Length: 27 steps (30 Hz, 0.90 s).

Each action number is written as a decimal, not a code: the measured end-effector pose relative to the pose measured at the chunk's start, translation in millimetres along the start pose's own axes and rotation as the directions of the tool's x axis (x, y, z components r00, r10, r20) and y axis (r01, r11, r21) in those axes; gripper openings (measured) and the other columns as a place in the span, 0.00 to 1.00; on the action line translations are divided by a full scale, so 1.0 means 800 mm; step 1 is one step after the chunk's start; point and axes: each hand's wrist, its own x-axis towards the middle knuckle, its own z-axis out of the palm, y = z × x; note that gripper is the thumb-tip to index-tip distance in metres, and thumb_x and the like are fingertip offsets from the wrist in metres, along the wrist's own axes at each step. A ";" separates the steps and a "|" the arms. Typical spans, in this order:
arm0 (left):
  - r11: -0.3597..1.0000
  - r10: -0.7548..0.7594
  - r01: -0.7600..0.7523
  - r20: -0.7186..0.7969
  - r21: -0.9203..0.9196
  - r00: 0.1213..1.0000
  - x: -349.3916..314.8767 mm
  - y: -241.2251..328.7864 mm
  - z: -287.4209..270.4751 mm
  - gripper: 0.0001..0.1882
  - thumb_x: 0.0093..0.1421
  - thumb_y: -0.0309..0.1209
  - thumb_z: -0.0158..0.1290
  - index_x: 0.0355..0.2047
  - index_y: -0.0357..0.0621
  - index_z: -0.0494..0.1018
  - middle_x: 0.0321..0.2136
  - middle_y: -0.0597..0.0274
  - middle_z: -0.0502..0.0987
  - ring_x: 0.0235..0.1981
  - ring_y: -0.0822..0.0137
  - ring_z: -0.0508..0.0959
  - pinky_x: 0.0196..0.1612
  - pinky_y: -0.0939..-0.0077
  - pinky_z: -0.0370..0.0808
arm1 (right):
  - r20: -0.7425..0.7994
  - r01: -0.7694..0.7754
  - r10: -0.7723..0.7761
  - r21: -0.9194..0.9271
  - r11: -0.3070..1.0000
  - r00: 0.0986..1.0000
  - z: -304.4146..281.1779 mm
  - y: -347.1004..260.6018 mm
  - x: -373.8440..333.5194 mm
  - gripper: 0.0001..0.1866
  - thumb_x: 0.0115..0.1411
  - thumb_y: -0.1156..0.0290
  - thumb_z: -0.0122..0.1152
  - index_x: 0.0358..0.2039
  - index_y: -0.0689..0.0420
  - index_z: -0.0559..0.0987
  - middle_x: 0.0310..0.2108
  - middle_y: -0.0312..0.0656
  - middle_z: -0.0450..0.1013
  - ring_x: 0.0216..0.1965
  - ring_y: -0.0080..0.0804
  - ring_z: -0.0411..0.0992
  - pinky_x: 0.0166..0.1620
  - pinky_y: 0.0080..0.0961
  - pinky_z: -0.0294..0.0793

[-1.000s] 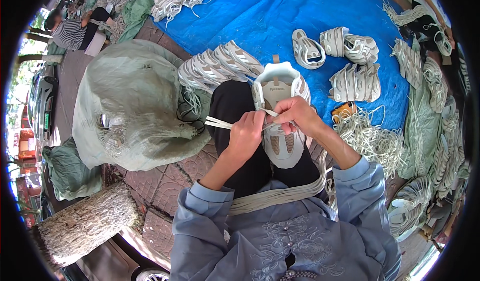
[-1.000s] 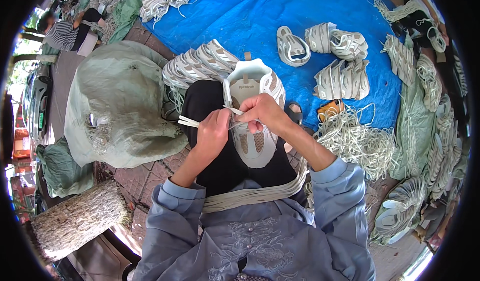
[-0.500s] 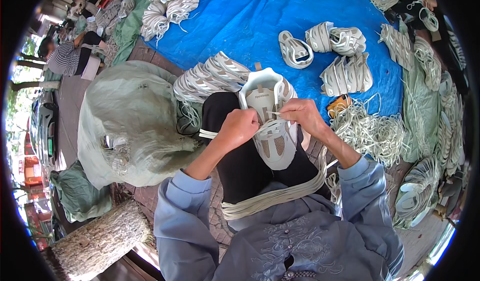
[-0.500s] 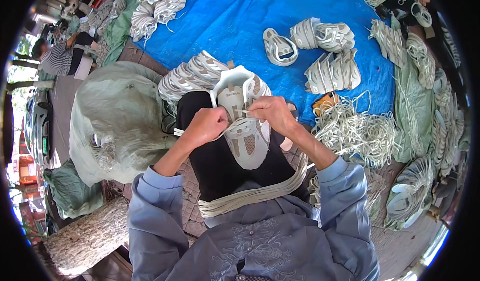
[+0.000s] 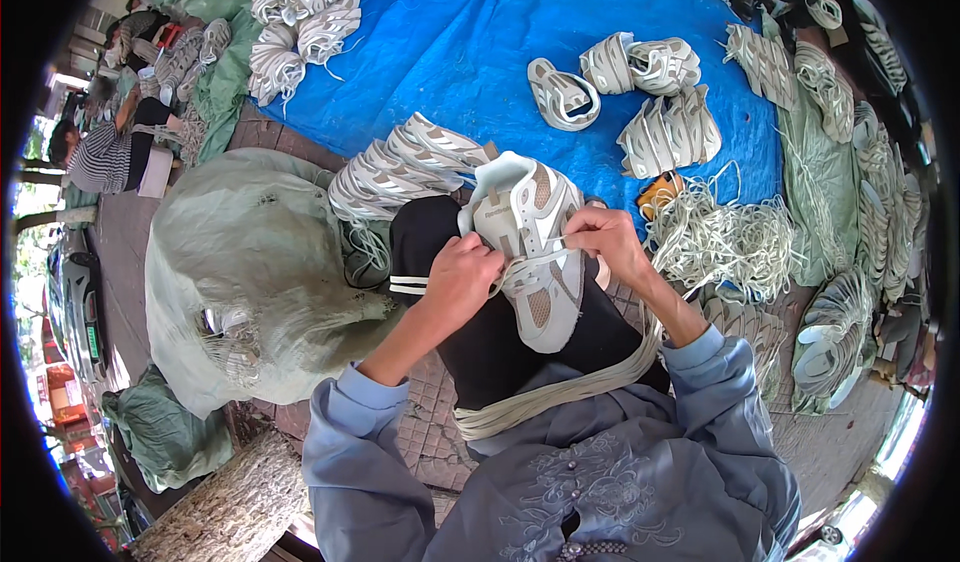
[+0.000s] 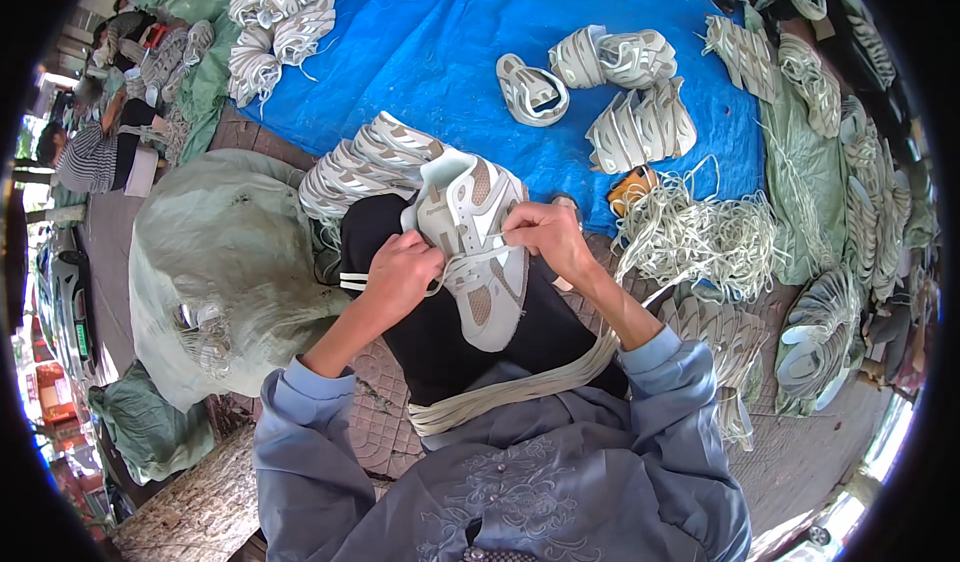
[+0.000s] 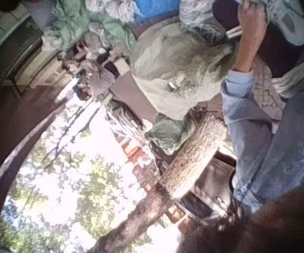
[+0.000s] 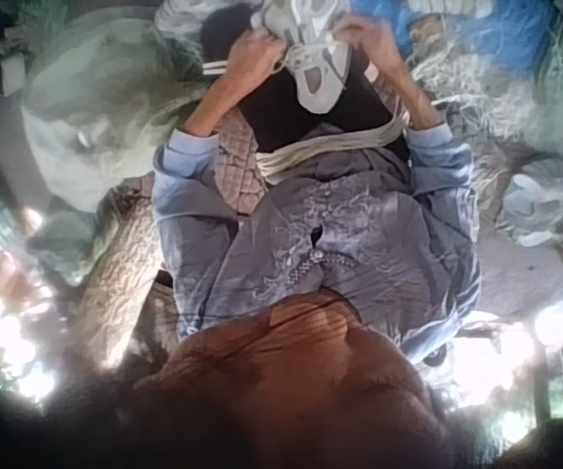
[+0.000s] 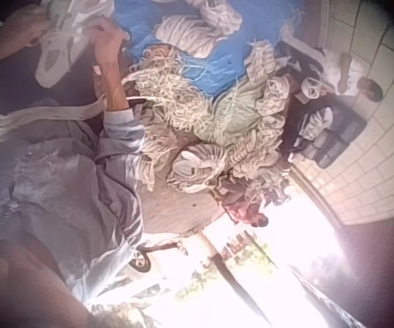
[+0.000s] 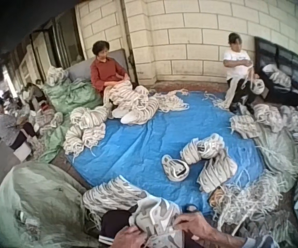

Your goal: The person is sitting on the ground and lacing a white sneaker. They repeatedly thread a long white lace through the eyelets of the shoe, pulling it tight and adjusting the loops to secure the fit.

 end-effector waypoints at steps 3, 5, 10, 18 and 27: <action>0.835 -0.267 0.241 0.018 -0.494 0.964 0.007 -0.008 -0.003 0.03 0.48 0.26 0.49 0.20 0.40 0.70 0.17 0.63 0.72 0.23 0.72 0.71 0.26 0.77 0.67 | -0.049 0.085 -0.087 -0.043 0.995 0.995 0.001 0.002 -0.004 0.05 0.45 0.78 0.58 0.25 0.63 0.76 0.23 0.40 0.73 0.23 0.20 0.69 0.27 0.18 0.67; 0.330 -0.505 0.462 0.260 -0.823 0.823 0.017 -0.006 -0.002 0.04 0.52 0.25 0.47 0.22 0.39 0.70 0.18 0.66 0.72 0.21 0.77 0.69 0.24 0.81 0.66 | -0.065 0.143 -0.150 -0.107 0.984 0.987 0.004 0.005 -0.004 0.06 0.44 0.78 0.59 0.26 0.63 0.77 0.24 0.40 0.73 0.24 0.21 0.69 0.28 0.19 0.67; 0.809 -0.485 0.447 -0.003 -0.382 0.875 0.038 0.031 0.018 0.04 0.51 0.27 0.48 0.26 0.41 0.72 0.18 0.54 0.74 0.20 0.62 0.75 0.26 0.73 0.70 | -0.094 0.195 -0.209 -0.144 0.970 0.973 0.007 0.011 0.000 0.05 0.44 0.79 0.59 0.25 0.62 0.76 0.22 0.41 0.72 0.24 0.24 0.70 0.29 0.20 0.68; 0.794 -0.523 0.531 0.113 -0.298 0.845 0.057 0.024 0.021 0.08 0.50 0.29 0.46 0.24 0.43 0.75 0.21 0.51 0.74 0.25 0.52 0.75 0.31 0.63 0.70 | -0.083 0.335 -0.359 -0.212 0.918 0.930 0.021 0.027 0.016 0.05 0.42 0.77 0.60 0.21 0.61 0.74 0.20 0.41 0.70 0.22 0.33 0.70 0.26 0.24 0.69; 0.782 -0.472 0.495 0.158 -0.380 0.867 0.083 0.034 0.029 0.08 0.49 0.29 0.45 0.24 0.43 0.75 0.16 0.59 0.74 0.20 0.63 0.75 0.26 0.72 0.69 | -0.042 0.517 -0.739 -0.688 0.510 0.672 0.013 0.048 0.016 0.08 0.39 0.78 0.59 0.19 0.57 0.68 0.17 0.38 0.66 0.19 0.34 0.69 0.20 0.28 0.68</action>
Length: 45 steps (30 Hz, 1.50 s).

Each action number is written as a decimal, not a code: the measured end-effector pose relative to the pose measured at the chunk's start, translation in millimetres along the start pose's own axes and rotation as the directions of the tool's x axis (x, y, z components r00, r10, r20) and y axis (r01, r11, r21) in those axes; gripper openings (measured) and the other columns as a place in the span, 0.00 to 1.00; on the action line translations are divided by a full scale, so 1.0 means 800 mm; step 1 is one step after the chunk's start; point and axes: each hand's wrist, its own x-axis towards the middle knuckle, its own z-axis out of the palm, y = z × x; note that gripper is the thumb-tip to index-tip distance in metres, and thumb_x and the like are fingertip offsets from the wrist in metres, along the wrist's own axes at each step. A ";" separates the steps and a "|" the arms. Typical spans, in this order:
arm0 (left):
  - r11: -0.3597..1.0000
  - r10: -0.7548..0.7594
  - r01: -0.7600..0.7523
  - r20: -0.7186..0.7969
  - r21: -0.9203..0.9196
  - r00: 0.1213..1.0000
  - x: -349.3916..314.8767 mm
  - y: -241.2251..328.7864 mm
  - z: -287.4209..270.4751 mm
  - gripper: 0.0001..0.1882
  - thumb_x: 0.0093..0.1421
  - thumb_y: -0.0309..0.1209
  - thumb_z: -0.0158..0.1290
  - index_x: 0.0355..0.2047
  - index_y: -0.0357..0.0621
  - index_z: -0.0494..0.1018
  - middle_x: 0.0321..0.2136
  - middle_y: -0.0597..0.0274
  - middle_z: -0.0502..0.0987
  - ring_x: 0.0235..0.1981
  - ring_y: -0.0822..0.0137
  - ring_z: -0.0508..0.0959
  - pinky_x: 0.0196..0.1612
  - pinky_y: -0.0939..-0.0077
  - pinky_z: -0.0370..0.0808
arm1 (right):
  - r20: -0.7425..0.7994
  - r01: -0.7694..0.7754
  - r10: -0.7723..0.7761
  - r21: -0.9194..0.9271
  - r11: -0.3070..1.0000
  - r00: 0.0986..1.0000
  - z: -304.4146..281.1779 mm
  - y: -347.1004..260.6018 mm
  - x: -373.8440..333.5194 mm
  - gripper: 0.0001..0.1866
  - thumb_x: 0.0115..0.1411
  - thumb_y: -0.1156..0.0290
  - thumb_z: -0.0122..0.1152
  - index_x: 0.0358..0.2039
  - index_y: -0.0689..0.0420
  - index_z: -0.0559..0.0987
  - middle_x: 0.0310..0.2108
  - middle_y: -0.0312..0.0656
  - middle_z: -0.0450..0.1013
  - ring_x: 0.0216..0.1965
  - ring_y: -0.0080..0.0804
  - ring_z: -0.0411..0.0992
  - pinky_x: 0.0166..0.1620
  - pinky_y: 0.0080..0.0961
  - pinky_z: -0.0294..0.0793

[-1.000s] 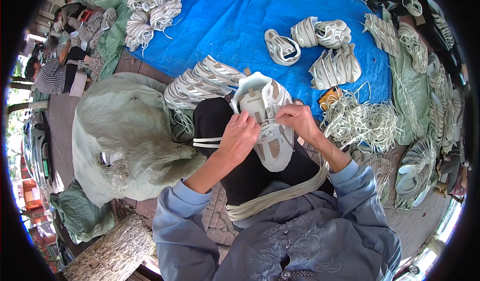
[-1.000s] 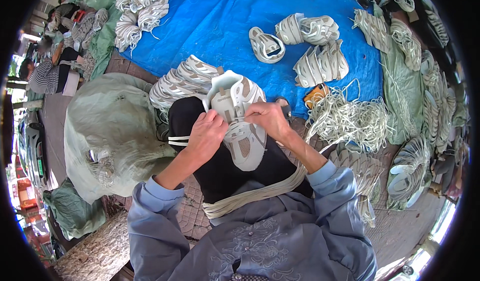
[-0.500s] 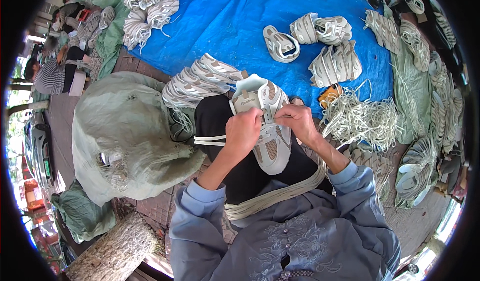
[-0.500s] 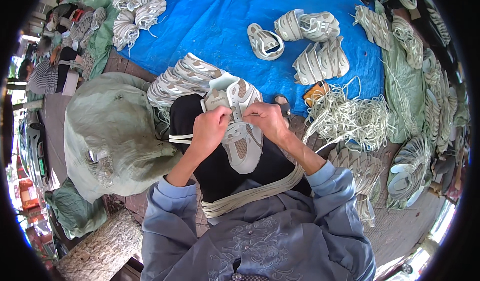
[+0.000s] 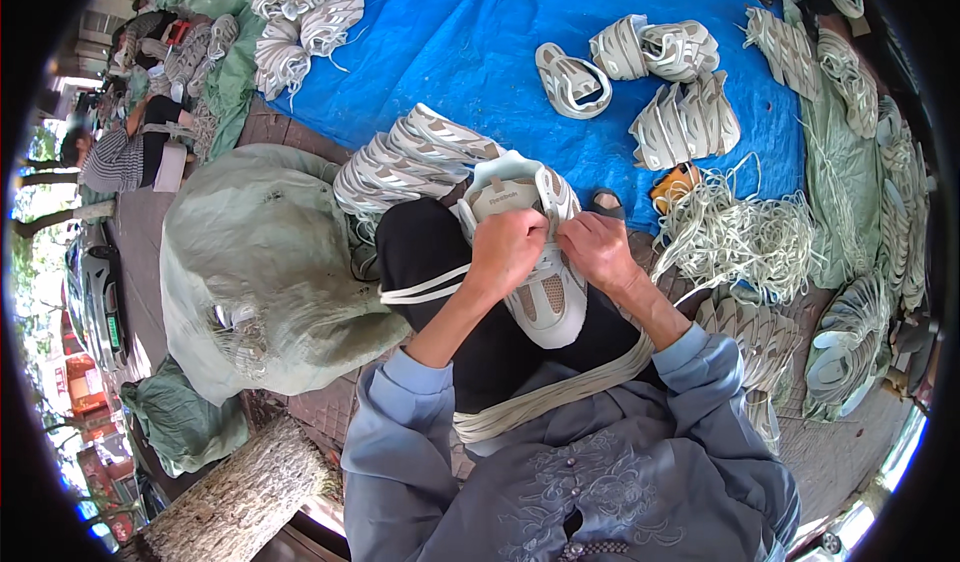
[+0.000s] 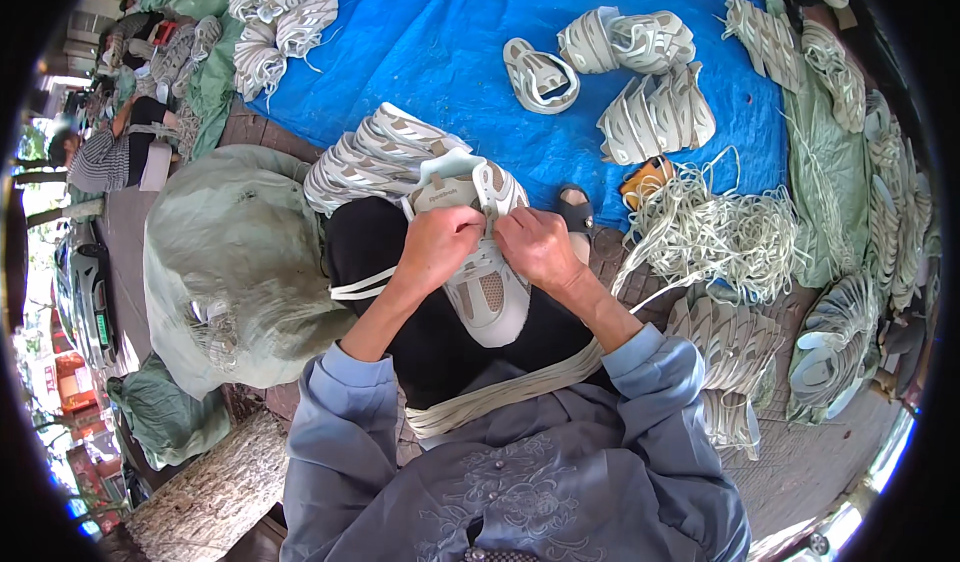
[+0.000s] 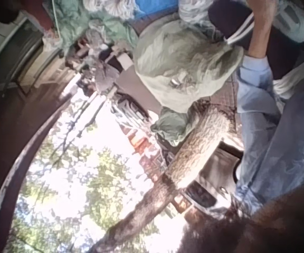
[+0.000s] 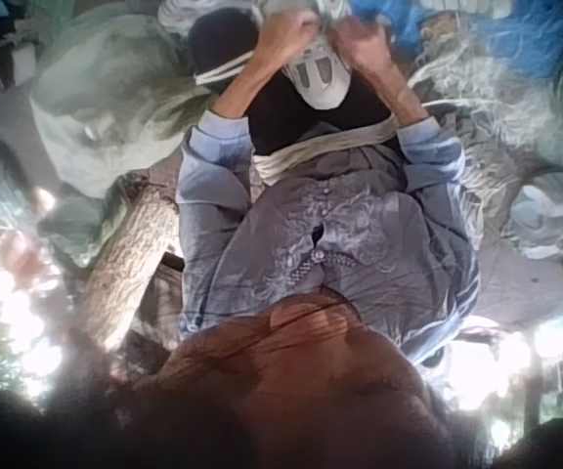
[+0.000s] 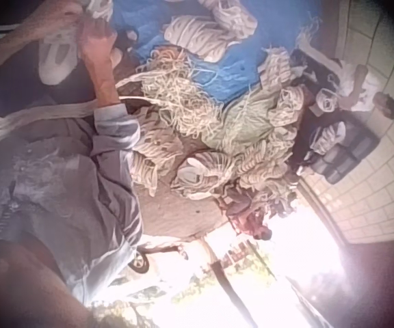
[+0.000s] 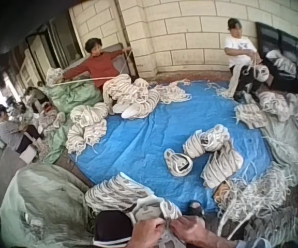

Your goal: The person is sitting on the ground and lacing a white sneaker. They repeatedly thread a long white lace through the eyelets of the shoe, pulling it tight and adjusting the loops to secure the fit.

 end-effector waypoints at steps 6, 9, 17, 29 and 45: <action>0.983 0.044 -0.047 0.018 0.175 0.999 0.005 0.006 0.001 0.08 0.48 0.27 0.45 0.22 0.44 0.75 0.18 0.50 0.73 0.22 0.51 0.74 0.28 0.60 0.70 | 0.105 -0.342 0.331 0.440 0.831 0.938 0.000 -0.004 -0.007 0.07 0.39 0.78 0.61 0.22 0.61 0.74 0.21 0.40 0.69 0.22 0.34 0.69 0.26 0.24 0.69; 0.975 0.064 -0.063 0.001 0.214 0.998 -0.002 0.002 -0.003 0.07 0.47 0.26 0.46 0.25 0.44 0.75 0.18 0.51 0.73 0.23 0.53 0.75 0.28 0.61 0.70 | 0.291 -0.568 0.511 0.611 0.551 0.809 0.002 0.000 -0.004 0.07 0.40 0.79 0.61 0.24 0.60 0.76 0.22 0.40 0.70 0.24 0.31 0.70 0.29 0.21 0.68; 0.903 0.145 -0.198 0.165 0.382 0.976 0.023 0.015 0.004 0.06 0.46 0.26 0.47 0.22 0.43 0.75 0.17 0.51 0.73 0.22 0.53 0.75 0.27 0.63 0.71 | 0.310 -0.552 0.462 0.566 0.613 0.831 -0.007 0.011 0.004 0.06 0.41 0.82 0.60 0.23 0.60 0.74 0.23 0.38 0.70 0.25 0.25 0.70 0.29 0.20 0.68; 0.979 -0.105 0.184 0.542 -0.093 0.834 0.019 0.011 -0.079 0.06 0.46 0.24 0.47 0.21 0.35 0.74 0.14 0.58 0.72 0.17 0.69 0.73 0.21 0.76 0.68 | 0.445 -0.584 0.392 0.710 0.393 0.805 -0.004 0.019 0.005 0.08 0.42 0.80 0.61 0.26 0.60 0.77 0.26 0.36 0.70 0.28 0.21 0.68 0.32 0.18 0.68; -0.195 -0.133 -0.267 -0.244 -0.944 0.961 -0.095 -0.054 -0.178 0.07 0.54 0.26 0.47 0.31 0.35 0.67 0.37 0.49 0.72 0.41 0.59 0.72 0.39 0.66 0.74 | 0.416 -0.552 0.392 0.753 0.358 0.821 -0.040 0.048 0.086 0.08 0.49 0.70 0.55 0.23 0.61 0.78 0.13 0.33 0.67 0.13 0.17 0.60 0.16 0.13 0.55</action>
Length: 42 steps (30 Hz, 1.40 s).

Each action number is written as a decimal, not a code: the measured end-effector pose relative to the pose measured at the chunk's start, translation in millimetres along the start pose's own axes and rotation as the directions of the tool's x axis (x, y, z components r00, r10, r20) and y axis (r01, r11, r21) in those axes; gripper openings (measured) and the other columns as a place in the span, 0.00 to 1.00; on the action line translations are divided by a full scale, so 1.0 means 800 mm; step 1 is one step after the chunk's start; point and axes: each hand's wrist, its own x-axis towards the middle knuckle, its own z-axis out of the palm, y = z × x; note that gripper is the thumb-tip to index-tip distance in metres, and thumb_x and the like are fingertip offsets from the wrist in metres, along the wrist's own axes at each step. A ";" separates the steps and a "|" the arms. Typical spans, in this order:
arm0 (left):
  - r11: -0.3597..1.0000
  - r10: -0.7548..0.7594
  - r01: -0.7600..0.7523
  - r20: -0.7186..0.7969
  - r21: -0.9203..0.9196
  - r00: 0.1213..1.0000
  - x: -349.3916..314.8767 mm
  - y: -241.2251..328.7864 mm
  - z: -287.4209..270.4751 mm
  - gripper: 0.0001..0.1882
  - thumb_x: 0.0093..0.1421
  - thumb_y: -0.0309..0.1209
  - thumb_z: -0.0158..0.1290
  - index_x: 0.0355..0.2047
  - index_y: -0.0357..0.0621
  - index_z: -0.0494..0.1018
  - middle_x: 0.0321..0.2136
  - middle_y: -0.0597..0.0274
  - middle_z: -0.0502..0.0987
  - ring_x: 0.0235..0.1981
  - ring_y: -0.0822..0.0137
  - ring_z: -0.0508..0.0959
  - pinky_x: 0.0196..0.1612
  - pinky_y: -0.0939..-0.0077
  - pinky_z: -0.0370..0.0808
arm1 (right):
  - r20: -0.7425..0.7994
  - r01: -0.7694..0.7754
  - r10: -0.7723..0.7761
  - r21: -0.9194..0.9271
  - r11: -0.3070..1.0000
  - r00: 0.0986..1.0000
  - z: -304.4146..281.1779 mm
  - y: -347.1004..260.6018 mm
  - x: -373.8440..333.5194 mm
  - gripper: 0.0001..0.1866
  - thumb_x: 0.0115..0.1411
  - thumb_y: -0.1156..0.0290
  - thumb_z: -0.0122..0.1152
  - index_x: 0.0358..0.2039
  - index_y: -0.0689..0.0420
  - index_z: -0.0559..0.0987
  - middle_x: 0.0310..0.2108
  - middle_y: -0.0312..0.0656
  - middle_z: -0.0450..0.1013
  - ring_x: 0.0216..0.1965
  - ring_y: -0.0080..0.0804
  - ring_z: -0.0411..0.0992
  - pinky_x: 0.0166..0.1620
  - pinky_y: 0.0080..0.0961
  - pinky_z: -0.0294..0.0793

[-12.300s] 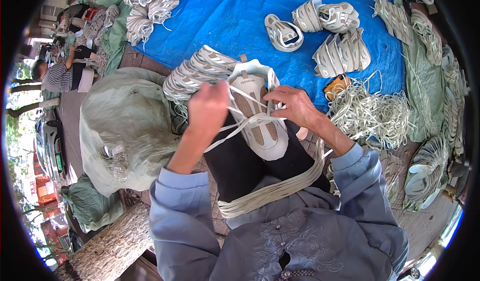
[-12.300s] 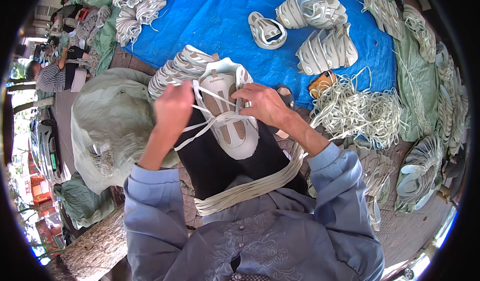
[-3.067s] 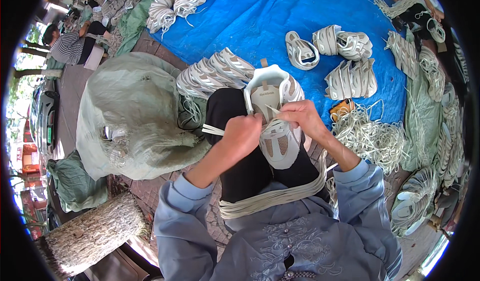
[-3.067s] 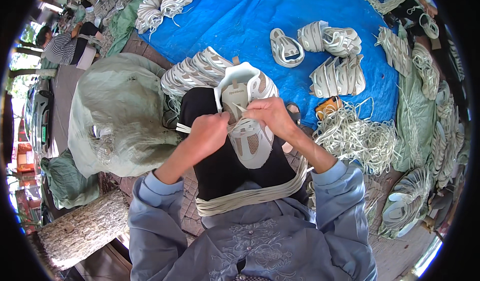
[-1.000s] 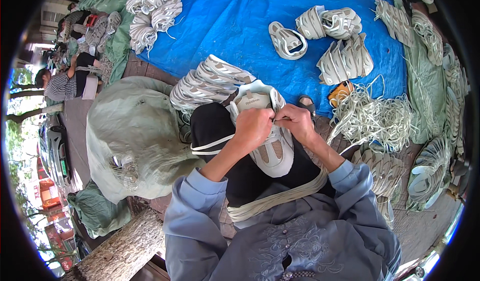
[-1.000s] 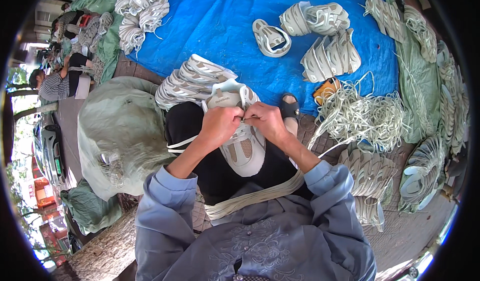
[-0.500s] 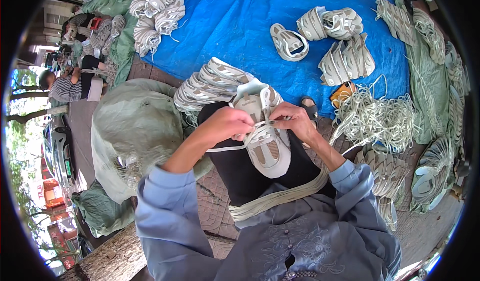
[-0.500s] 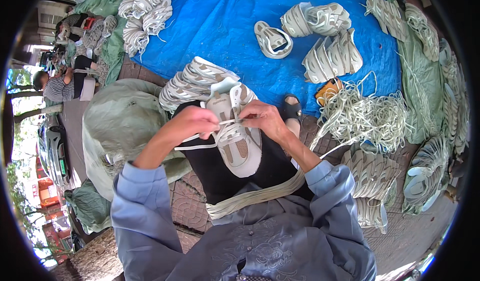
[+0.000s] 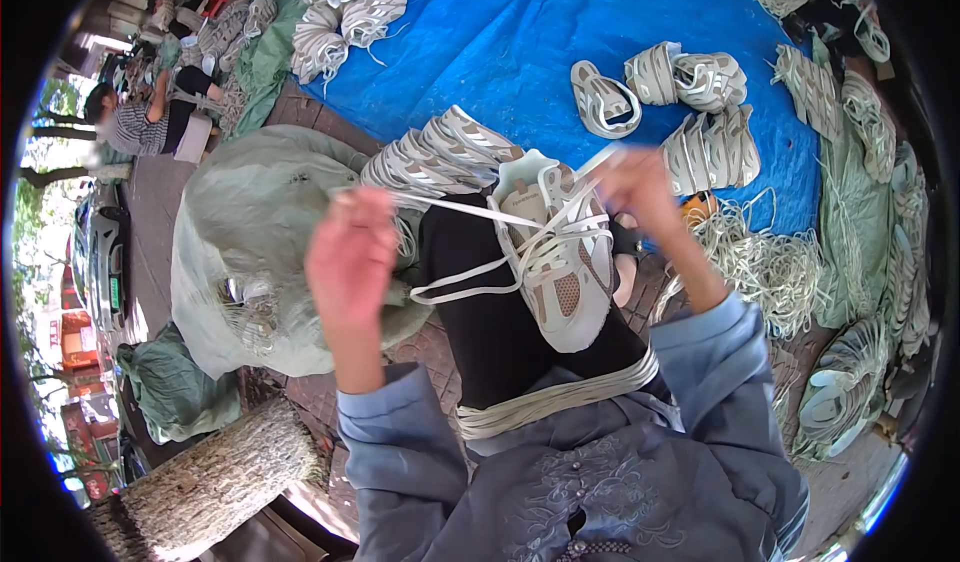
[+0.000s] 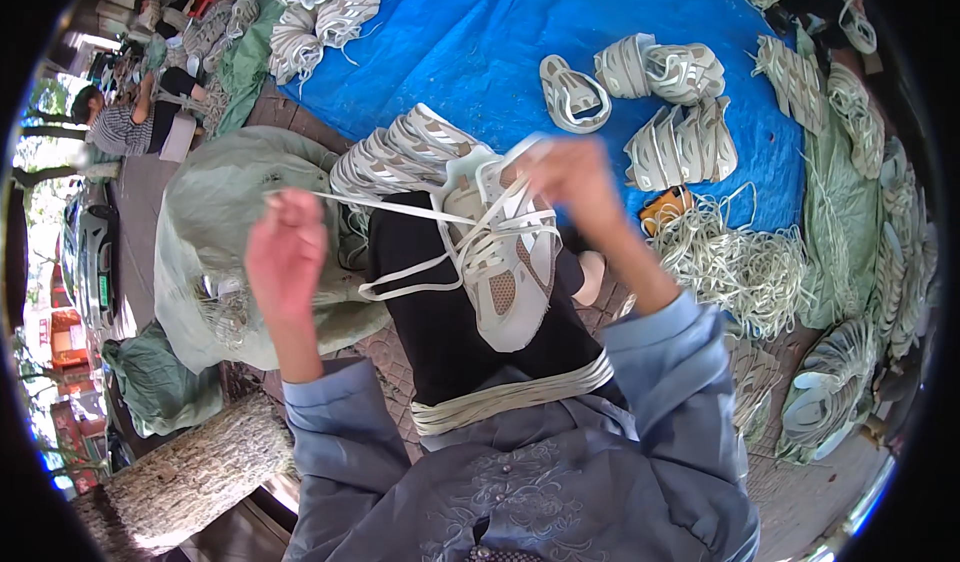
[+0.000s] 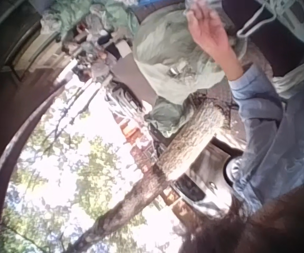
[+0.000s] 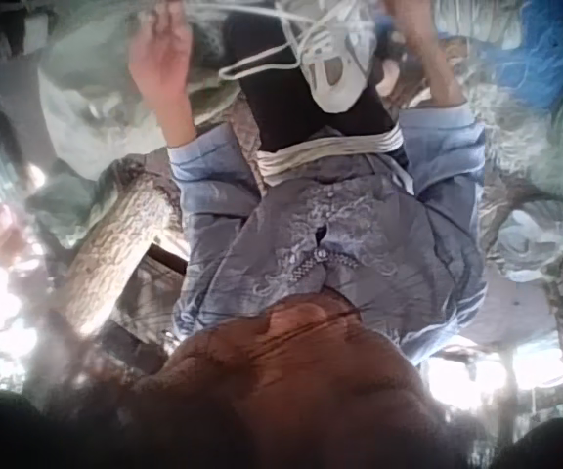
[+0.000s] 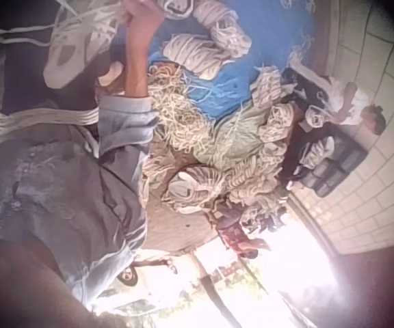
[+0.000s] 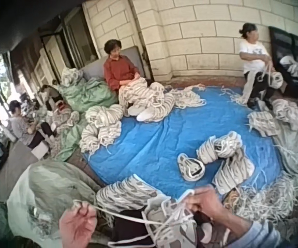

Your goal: The person is sitting on the ground and lacing a white sneaker. They repeatedly thread a long white lace through the eyelets of the shoe, pulling it tight and adjusting the loops to secure the fit.

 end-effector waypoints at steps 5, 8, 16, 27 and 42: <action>0.834 0.545 -0.527 -0.381 0.161 0.747 -0.008 0.191 -0.217 0.11 0.55 0.21 0.43 0.36 0.24 0.64 0.42 0.40 0.68 0.49 0.51 0.66 0.55 0.62 0.63 | -0.427 0.020 0.131 0.330 0.944 0.895 -0.309 -0.002 0.060 0.10 0.54 0.71 0.53 0.33 0.63 0.73 0.16 0.28 0.56 0.14 0.14 0.51 0.15 0.11 0.48; 0.706 0.689 -0.581 -0.583 0.404 0.431 -0.056 0.315 -0.317 0.14 0.55 0.19 0.39 0.41 0.20 0.62 0.43 0.38 0.67 0.50 0.49 0.65 0.54 0.60 0.65 | -0.590 0.161 0.119 0.400 0.903 0.799 -0.448 -0.025 0.011 0.11 0.56 0.71 0.51 0.37 0.64 0.68 0.17 0.27 0.55 0.14 0.13 0.50 0.14 0.11 0.47; -0.778 0.594 0.545 0.080 0.313 0.801 -0.024 0.160 -0.213 0.14 0.52 0.32 0.48 0.39 0.40 0.69 0.31 0.50 0.74 0.33 0.57 0.75 0.33 0.65 0.72 | -0.385 -0.386 -0.161 -0.922 0.024 0.909 -0.277 -0.012 0.012 0.15 0.43 0.69 0.60 0.35 0.56 0.75 0.26 0.42 0.74 0.29 0.35 0.73 0.32 0.26 0.70; -0.459 -0.189 -0.563 0.544 0.687 0.817 -0.002 -0.155 -0.011 0.11 0.42 0.23 0.53 0.29 0.45 0.70 0.19 0.61 0.65 0.24 0.63 0.71 0.23 0.72 0.70 | 0.545 0.555 -0.183 -0.666 0.497 0.818 0.047 -0.002 0.004 0.08 0.37 0.77 0.59 0.22 0.55 0.74 0.22 0.39 0.69 0.25 0.36 0.70 0.28 0.28 0.69; -0.729 -0.012 -0.513 0.741 0.453 0.671 0.015 -0.158 -0.032 0.08 0.41 0.25 0.50 0.24 0.42 0.64 0.19 0.63 0.65 0.20 0.69 0.67 0.22 0.77 0.66 | 0.607 0.635 -0.195 -0.703 0.320 0.770 0.056 0.007 0.012 0.08 0.38 0.78 0.54 0.23 0.55 0.73 0.19 0.38 0.69 0.25 0.34 0.70 0.26 0.29 0.69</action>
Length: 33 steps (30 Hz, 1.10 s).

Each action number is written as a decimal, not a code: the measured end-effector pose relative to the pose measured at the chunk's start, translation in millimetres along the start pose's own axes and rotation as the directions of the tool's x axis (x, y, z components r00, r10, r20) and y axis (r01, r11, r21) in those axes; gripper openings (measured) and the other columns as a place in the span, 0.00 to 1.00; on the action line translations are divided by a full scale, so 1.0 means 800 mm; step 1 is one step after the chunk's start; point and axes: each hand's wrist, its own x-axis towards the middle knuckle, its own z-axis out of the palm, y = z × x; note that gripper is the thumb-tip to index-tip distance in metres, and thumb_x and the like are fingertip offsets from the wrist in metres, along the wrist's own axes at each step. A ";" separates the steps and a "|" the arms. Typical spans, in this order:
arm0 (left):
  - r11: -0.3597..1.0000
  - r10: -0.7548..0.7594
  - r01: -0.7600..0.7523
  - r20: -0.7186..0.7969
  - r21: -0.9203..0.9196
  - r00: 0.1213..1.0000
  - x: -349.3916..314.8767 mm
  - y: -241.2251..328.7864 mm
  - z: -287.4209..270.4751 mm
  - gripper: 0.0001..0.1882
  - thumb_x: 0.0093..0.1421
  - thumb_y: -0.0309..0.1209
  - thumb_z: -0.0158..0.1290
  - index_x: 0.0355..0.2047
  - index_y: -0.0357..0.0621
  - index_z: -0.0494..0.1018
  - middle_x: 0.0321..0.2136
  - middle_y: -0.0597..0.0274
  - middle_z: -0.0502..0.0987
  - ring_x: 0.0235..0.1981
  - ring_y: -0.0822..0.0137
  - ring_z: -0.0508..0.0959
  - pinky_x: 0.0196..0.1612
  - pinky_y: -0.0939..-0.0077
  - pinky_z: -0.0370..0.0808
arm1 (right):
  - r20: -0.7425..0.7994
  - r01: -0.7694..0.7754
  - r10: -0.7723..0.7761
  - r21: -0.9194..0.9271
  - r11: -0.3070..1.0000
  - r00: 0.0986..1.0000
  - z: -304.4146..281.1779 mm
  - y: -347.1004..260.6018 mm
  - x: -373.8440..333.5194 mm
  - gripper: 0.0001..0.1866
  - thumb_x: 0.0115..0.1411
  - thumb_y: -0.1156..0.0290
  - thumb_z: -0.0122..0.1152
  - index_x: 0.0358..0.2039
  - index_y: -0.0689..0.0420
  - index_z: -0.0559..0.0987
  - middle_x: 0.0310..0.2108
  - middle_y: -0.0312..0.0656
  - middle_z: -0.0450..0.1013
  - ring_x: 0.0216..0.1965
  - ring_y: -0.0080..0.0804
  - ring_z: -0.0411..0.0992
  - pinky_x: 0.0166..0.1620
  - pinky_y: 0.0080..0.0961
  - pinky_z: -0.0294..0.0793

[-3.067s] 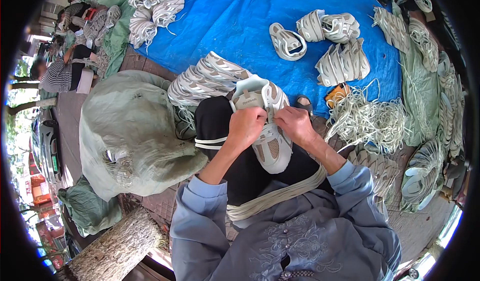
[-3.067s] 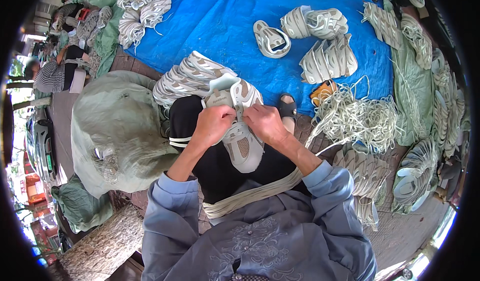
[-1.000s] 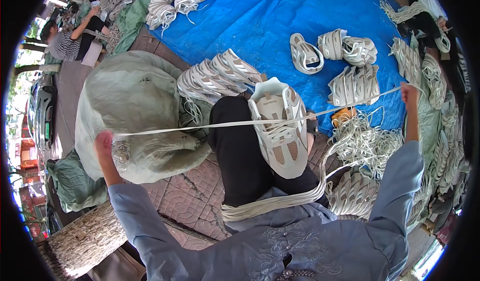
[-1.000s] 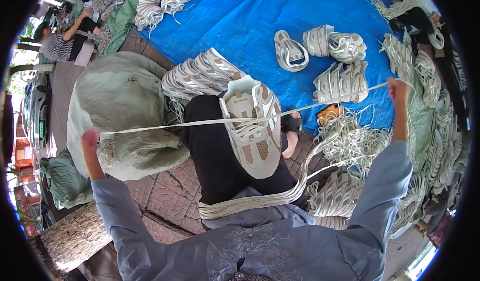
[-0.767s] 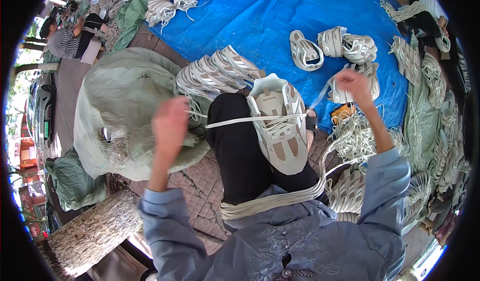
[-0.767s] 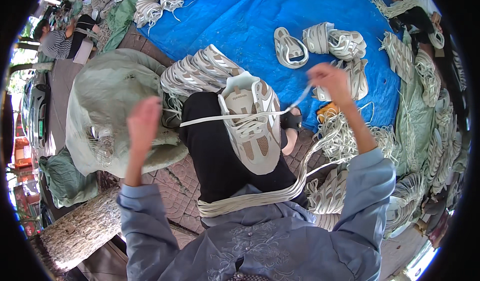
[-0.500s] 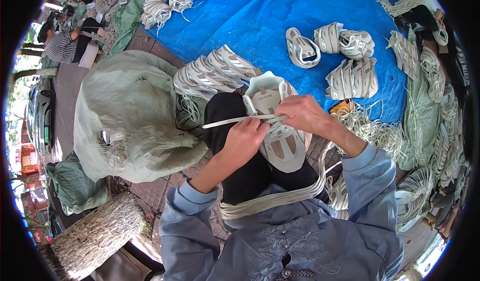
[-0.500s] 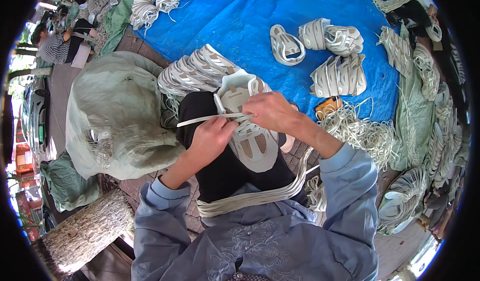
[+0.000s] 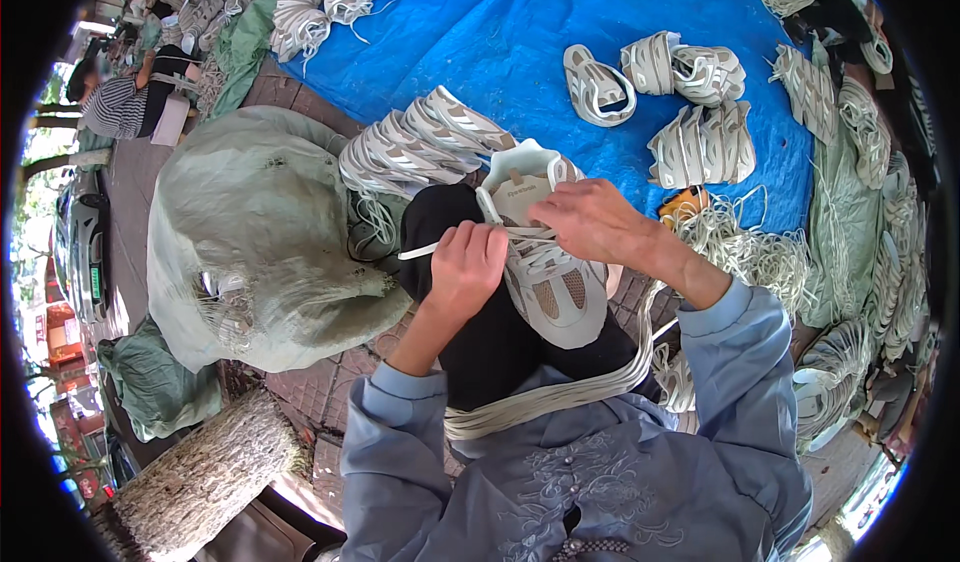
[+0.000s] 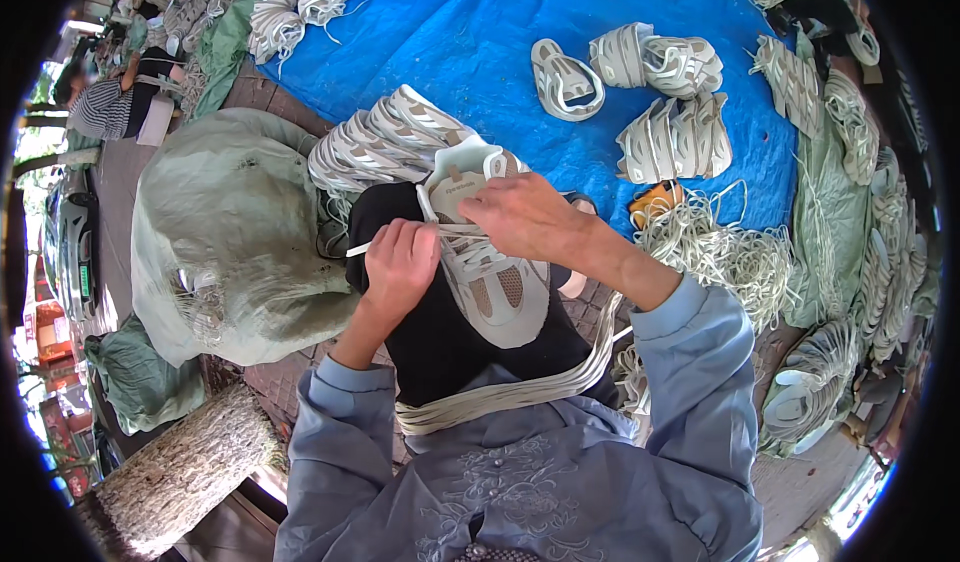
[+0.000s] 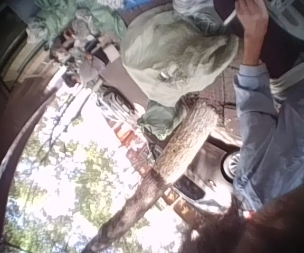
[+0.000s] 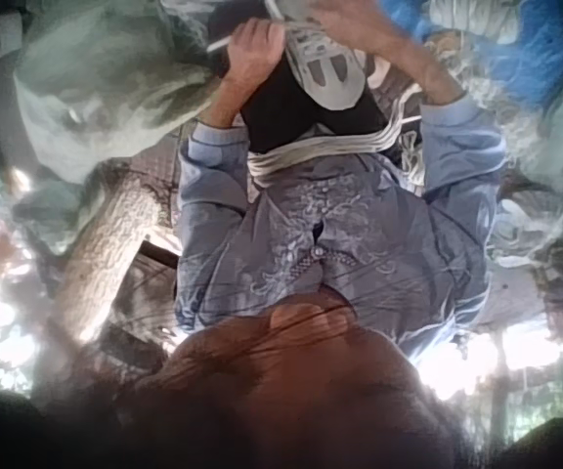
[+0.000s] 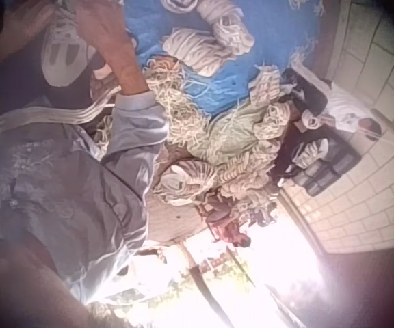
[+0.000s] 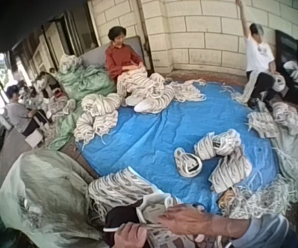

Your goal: The person is sitting on the ground and lacing a white sneaker. They repeatedly thread a long white lace through the eyelets of the shoe, pulling it tight and adjusting the loops to secure the fit.

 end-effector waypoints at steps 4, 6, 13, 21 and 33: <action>0.999 0.021 -0.023 0.039 0.035 0.999 -0.011 0.008 0.001 0.09 0.42 0.26 0.49 0.26 0.40 0.66 0.19 0.63 0.65 0.22 0.67 0.67 0.26 0.75 0.66 | 0.056 0.104 -0.100 -0.085 0.991 0.993 -0.007 0.000 0.002 0.07 0.36 0.77 0.54 0.21 0.57 0.71 0.18 0.37 0.67 0.25 0.33 0.69 0.26 0.29 0.69; 0.998 0.021 -0.025 0.062 0.057 0.998 -0.016 0.012 -0.001 0.09 0.42 0.27 0.48 0.26 0.40 0.66 0.19 0.63 0.65 0.24 0.66 0.67 0.28 0.74 0.66 | 0.015 0.157 -0.157 -0.102 0.982 0.988 -0.013 0.004 0.002 0.07 0.35 0.76 0.54 0.20 0.57 0.70 0.18 0.37 0.67 0.24 0.32 0.68 0.25 0.28 0.69; 0.999 -0.051 0.051 0.086 -0.005 0.995 -0.017 0.019 -0.007 0.10 0.41 0.26 0.48 0.28 0.38 0.68 0.23 0.61 0.67 0.26 0.65 0.68 0.32 0.72 0.67 | -0.128 0.069 -0.100 -0.228 0.971 0.987 -0.026 0.055 -0.018 0.05 0.34 0.77 0.53 0.15 0.54 0.68 0.17 0.34 0.64 0.23 0.30 0.67 0.26 0.25 0.68; 1.000 0.014 -0.018 0.312 0.010 0.950 0.016 -0.002 -0.009 0.09 0.41 0.23 0.50 0.26 0.40 0.68 0.38 0.59 0.67 0.27 0.66 0.70 0.26 0.75 0.70 | -0.099 0.029 -0.042 -0.135 0.990 0.994 -0.014 0.057 -0.032 0.06 0.35 0.79 0.54 0.18 0.55 0.72 0.18 0.36 0.66 0.23 0.33 0.67 0.26 0.26 0.69; 0.994 -0.048 0.026 0.213 0.102 0.976 0.016 -0.080 -0.040 0.08 0.40 0.21 0.47 0.24 0.41 0.63 0.18 0.62 0.64 0.20 0.65 0.70 0.21 0.75 0.69 | -0.183 -0.031 0.005 -0.141 0.990 0.983 0.002 0.045 -0.036 0.06 0.33 0.79 0.54 0.16 0.54 0.71 0.19 0.35 0.66 0.24 0.31 0.67 0.25 0.26 0.68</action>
